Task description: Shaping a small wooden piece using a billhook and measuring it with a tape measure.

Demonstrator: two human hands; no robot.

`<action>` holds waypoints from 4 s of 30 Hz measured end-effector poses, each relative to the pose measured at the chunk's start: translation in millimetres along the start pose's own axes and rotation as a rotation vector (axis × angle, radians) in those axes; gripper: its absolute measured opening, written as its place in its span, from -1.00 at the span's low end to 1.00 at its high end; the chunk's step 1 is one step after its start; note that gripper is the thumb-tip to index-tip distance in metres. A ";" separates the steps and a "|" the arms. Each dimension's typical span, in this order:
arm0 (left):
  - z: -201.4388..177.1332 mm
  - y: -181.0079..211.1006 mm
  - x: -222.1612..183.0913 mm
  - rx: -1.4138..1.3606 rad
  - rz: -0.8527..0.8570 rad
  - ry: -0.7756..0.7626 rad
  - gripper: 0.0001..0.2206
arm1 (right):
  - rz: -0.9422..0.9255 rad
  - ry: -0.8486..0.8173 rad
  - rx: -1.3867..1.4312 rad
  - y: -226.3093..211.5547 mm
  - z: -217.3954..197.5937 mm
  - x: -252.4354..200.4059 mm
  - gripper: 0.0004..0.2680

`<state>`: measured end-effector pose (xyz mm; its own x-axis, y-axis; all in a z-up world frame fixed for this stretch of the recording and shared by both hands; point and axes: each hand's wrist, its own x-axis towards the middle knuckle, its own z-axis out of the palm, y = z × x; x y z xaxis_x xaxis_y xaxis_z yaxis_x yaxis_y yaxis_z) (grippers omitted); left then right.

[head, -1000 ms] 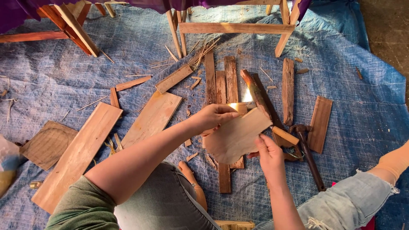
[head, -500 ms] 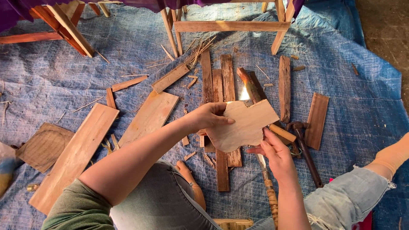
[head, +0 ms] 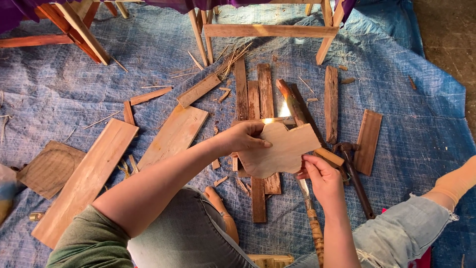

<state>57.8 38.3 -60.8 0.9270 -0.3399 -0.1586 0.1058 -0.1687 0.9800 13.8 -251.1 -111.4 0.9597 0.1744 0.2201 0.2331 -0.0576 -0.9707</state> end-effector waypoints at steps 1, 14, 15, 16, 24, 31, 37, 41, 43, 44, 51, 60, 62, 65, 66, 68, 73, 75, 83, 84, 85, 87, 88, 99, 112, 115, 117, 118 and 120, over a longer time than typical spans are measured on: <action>2.2 13.2 -7.8 0.008 -0.012 0.033 -0.61 | 0.002 0.028 0.073 -7.2 2.1 0.1 -0.83; -63.0 -47.6 11.6 0.353 -0.344 0.405 -0.52 | 0.437 -0.334 -0.945 168.0 -21.3 -63.4 -0.44; -70.7 -76.2 20.0 0.354 -0.347 0.398 -0.52 | 0.443 -0.332 -0.943 171.0 -19.8 -67.1 -0.44; -78.4 -105.1 28.4 0.557 -0.360 0.359 -0.60 | 0.462 -0.370 -0.930 174.1 -18.2 -70.6 -0.43; -84.5 -179.4 65.7 0.737 -0.418 0.142 -0.66 | 0.555 -0.337 -0.881 208.0 -24.9 -77.9 -0.37; -104.2 -159.8 76.8 0.599 -0.501 0.245 -0.60 | 0.614 -0.333 -0.856 197.6 -19.4 -71.9 -0.38; -96.3 -174.1 110.1 0.393 -0.445 0.237 -0.59 | 0.703 -0.321 -0.793 194.1 -18.7 -67.5 -0.38; -103.6 -194.7 132.8 0.588 -0.432 0.303 -0.26 | 0.690 -0.281 -0.755 196.2 -19.9 -69.5 -0.38; -99.2 -193.3 130.8 0.812 -0.473 0.245 -0.22 | 0.727 -0.288 -0.756 196.3 -20.2 -69.6 -0.38; -96.9 -192.5 130.1 1.040 -0.505 0.186 -0.17 | 0.759 -0.293 -0.755 196.3 -20.3 -69.8 -0.39; -76.7 -180.5 129.7 1.513 -0.284 -0.016 0.21 | 0.806 -0.288 -0.732 188.9 -17.9 -68.2 -0.38; -54.9 -195.8 135.0 1.385 -0.395 0.004 0.14 | 0.828 -0.298 -0.719 190.0 -17.6 -68.5 -0.38; -56.3 -191.4 134.5 1.423 -0.392 0.036 0.13 | 0.814 -0.300 -0.735 194.8 -18.1 -66.9 -0.38; -55.5 -183.2 114.0 1.513 -0.314 -0.091 0.36 | 0.882 -0.286 -0.626 182.5 -16.9 -63.0 -0.41; -48.1 -179.5 111.4 1.508 -0.310 -0.101 0.36 | 0.893 -0.282 -0.629 183.7 -19.5 -67.4 -0.41; -43.9 -168.5 105.6 1.491 -0.372 -0.141 0.42 | 0.840 -0.214 -0.555 187.2 -17.6 -68.4 -0.41; -37.4 -156.4 104.9 1.483 -0.393 -0.138 0.34 | 0.863 -0.236 -0.577 190.5 -18.1 -64.7 -0.41; -37.2 -169.4 104.7 1.510 -0.389 -0.132 0.33 | 0.872 -0.242 -0.576 189.9 -16.0 -64.3 -0.41; -16.5 -164.0 112.9 1.433 -0.396 -0.035 0.18 | 0.847 -0.218 -0.564 195.1 -18.0 -67.3 -0.42; -17.8 -161.6 112.2 1.434 -0.398 -0.035 0.18 | 0.847 -0.220 -0.563 195.7 -16.5 -67.3 -0.42; -17.1 -159.4 112.3 1.415 -0.403 -0.060 0.16 | 0.846 -0.211 -0.557 196.0 -17.0 -67.8 -0.41; -21.4 -158.1 110.2 1.393 -0.405 -0.082 0.13 | 0.845 -0.201 -0.557 196.2 -17.4 -67.7 -0.41; -26.3 -159.1 107.9 1.432 -0.367 -0.092 0.19 | 0.835 -0.202 -0.538 196.2 -17.2 -67.2 -0.41; -30.3 -235.2 88.7 1.534 0.095 -0.077 0.04 | 0.895 -0.249 -0.592 201.6 -22.1 -71.6 -0.47; -30.6 -210.1 53.9 1.620 -0.014 -0.287 -0.10 | 0.855 -0.314 -0.763 205.3 -30.7 -83.4 -0.47; -26.0 -215.9 55.1 1.646 0.026 -0.259 -0.11 | 0.870 -0.301 -0.738 203.7 -29.2 -80.7 -0.46; -25.5 -220.1 62.4 1.675 0.068 -0.202 -0.07 | 0.871 -0.295 -0.734 200.5 -28.5 -80.0 -0.46; -26.7 -218.9 67.3 1.660 0.069 -0.216 -0.11 | 0.871 -0.288 -0.721 197.7 -27.8 -79.2 -0.47; -26.0 -212.6 73.7 1.644 0.072 -0.229 -0.14 | 0.871 -0.281 -0.709 194.1 -27.7 -78.7 -0.48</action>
<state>113.0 73.1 -277.7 0.8287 -0.4842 -0.2807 -0.5372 -0.8290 -0.1559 -12.1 -303.2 -314.4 0.7902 0.0116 -0.6127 -0.3693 -0.7889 -0.4912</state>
